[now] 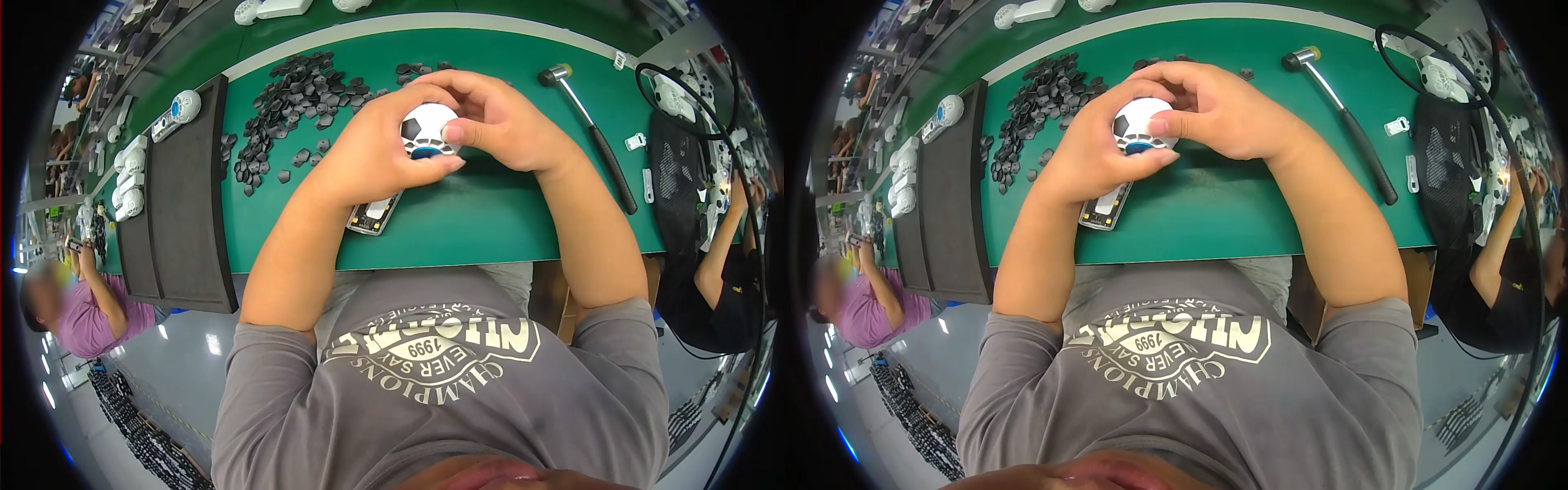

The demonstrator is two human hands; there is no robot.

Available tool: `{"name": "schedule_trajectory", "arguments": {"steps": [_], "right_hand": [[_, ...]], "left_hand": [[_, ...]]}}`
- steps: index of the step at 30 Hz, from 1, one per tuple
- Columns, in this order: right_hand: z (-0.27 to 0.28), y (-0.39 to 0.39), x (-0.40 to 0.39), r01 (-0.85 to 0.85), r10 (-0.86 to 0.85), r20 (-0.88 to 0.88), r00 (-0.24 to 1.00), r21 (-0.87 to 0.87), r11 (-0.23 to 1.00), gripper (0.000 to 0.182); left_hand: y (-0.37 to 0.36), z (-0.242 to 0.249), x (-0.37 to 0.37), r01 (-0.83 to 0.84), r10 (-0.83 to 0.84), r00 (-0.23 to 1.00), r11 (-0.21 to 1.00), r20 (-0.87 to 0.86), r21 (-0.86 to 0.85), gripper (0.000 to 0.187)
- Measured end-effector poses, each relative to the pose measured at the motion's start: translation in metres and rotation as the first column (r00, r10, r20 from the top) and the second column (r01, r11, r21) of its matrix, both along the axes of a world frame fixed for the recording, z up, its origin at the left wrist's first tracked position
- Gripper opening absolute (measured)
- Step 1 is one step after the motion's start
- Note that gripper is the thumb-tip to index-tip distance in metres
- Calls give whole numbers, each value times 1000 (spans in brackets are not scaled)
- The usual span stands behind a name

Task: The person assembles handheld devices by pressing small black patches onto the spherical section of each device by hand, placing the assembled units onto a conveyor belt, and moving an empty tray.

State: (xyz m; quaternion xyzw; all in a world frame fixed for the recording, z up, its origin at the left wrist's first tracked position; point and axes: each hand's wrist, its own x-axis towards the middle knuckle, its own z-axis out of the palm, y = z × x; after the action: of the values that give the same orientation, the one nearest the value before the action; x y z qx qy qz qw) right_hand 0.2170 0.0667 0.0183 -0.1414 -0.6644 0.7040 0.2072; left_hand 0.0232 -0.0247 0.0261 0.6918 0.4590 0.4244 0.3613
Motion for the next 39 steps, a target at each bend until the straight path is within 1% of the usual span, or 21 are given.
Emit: {"name": "schedule_trajectory", "arguments": {"steps": [4, 9, 12, 13, 14, 15, 16, 17, 19, 24, 27, 28, 29, 30, 31, 32, 33, 34, 36, 37, 39], "right_hand": [[5, -3, -2, -15, 15, 2, 1000, 85, 996, 64], [3, 3, -2, 15, -7, -57, 998, 150, 989, 63], [-4, 21, 3, 142, -135, -219, 966, 14, 990, 46], [-1, 23, 6, 143, -135, -223, 965, 19, 990, 46], [3, 26, 8, 295, -298, -26, 954, 236, 926, 40], [8, 28, 9, 379, -484, 127, 866, 464, 800, 35], [10, 30, 10, 385, -670, 218, 710, 676, 628, 29], [6, 31, 9, 388, -670, 216, 710, 673, 629, 29], [-11, 28, 4, 282, -672, 169, 721, 814, 507, 22], [-37, 30, -7, 137, -583, 19, 812, 965, 223, 17], [-39, 34, -9, 82, -557, 63, 828, 969, 232, 16], [-37, 35, -10, 55, -543, 86, 835, 970, 238, 15], [-34, 35, -10, 57, -541, 80, 838, 971, 231, 15], [-29, 33, -11, 77, -558, 114, 822, 948, 308, 16], [-24, 32, -10, 102, -573, 149, 806, 918, 383, 16], [-19, 30, -10, 131, -586, 184, 789, 882, 454, 16], [-14, 29, -9, 138, -587, 174, 790, 884, 448, 16], [-9, 26, -7, 320, -598, 83, 797, 782, 535, 16], [0, 26, 1, 605, -648, -83, 757, 463, 648, 16], [2, 30, 6, 604, -649, -83, 756, 469, 644, 16], [3, 36, 15, 772, -748, -241, 618, 366, 520, 14]], "left_hand": [[-4, 3, 0, -35, 49, 985, 996, -167, 86, 52], [-6, 9, 4, -59, 86, 981, 986, -175, 156, 54], [-21, 22, 18, 29, 98, 969, 868, -228, 496, 56], [-30, 21, 19, 31, 98, 968, 866, -231, 499, 56], [-41, 16, 18, 134, 44, 956, 813, -288, 566, 62], [-51, 12, 17, 237, -5, 936, 748, -351, 620, 68], [-60, 11, 18, 241, -5, 934, 745, -357, 622, 68], [-71, 9, 19, 225, -60, 954, 788, -292, 574, 68], [-91, 9, 21, 196, -146, 979, 866, -142, 460, 68], [-99, 33, 18, 156, -143, 988, 933, -63, 323, 70], [-85, 70, 3, 195, -42, 882, 939, -470, 283, 71], [-80, 72, -4, 193, -36, 881, 938, -472, 289, 71], [-72, 71, -13, -22, 92, 964, 963, -250, 268, 64], [-61, 70, -19, -227, 236, 972, 954, -21, 197, 57], [-45, 66, -25, -228, 238, 971, 952, -25, 205, 57], [-25, 60, -32, -267, 183, 840, 959, 512, 96, 52], [-10, 54, -37, -236, 120, 439, 972, 890, -14, 48], [-2, 44, -41, -234, 112, 445, 972, 888, -6, 48], [11, 25, -42, 0, 127, 671, 985, 731, -171, 41], [15, 16, -38, 3, 121, 668, 986, 734, -165, 41], [16, 3, -19, -34, 270, 743, 929, 613, -367, 43]]}}
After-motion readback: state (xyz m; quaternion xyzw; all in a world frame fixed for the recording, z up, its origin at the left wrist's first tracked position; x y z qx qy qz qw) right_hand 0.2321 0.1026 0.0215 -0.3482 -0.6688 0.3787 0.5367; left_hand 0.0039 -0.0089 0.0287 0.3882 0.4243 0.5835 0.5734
